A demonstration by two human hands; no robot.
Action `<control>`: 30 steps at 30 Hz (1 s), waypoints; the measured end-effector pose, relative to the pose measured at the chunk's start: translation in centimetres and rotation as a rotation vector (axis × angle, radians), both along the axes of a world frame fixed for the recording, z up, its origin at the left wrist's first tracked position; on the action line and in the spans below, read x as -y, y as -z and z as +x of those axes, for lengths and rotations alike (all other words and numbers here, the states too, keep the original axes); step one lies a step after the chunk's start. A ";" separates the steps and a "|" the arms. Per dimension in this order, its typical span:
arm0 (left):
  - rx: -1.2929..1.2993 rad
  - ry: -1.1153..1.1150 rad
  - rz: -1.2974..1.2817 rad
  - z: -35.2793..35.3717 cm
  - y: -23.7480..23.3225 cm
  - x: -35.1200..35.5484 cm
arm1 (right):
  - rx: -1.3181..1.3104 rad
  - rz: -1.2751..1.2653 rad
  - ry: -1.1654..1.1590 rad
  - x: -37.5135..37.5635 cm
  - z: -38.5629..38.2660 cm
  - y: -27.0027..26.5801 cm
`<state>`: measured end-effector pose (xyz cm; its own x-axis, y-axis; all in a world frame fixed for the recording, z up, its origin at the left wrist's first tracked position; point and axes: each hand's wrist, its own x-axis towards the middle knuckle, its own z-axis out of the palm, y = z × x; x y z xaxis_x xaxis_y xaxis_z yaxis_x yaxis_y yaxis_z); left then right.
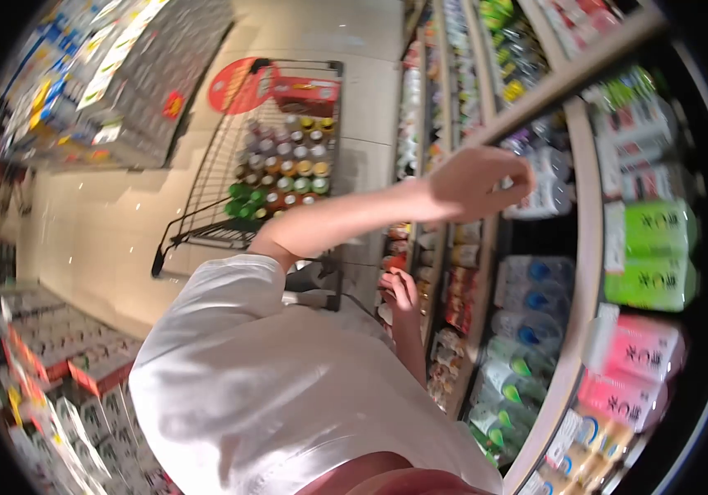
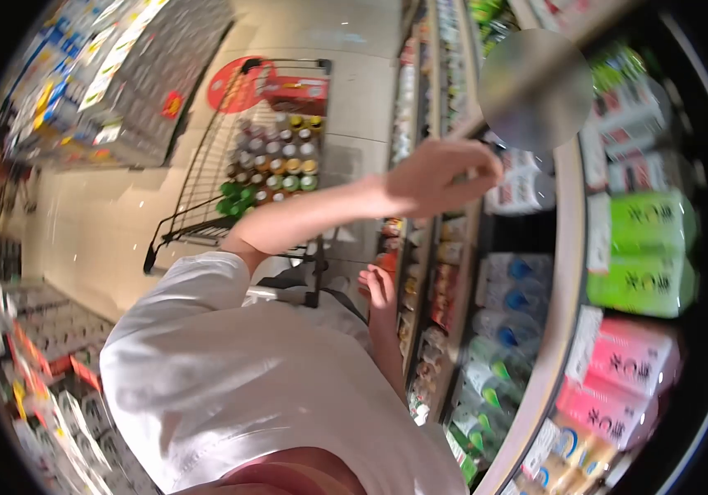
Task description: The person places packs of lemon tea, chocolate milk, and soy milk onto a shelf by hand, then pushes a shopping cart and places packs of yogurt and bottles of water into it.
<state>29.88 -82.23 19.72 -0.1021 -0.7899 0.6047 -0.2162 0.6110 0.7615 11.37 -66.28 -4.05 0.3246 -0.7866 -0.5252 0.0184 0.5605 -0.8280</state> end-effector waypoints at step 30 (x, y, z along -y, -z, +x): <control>0.829 -0.718 0.801 51.4 50.1 4.7 | -0.975 -0.118 -0.056 -6.5 13.0 1.6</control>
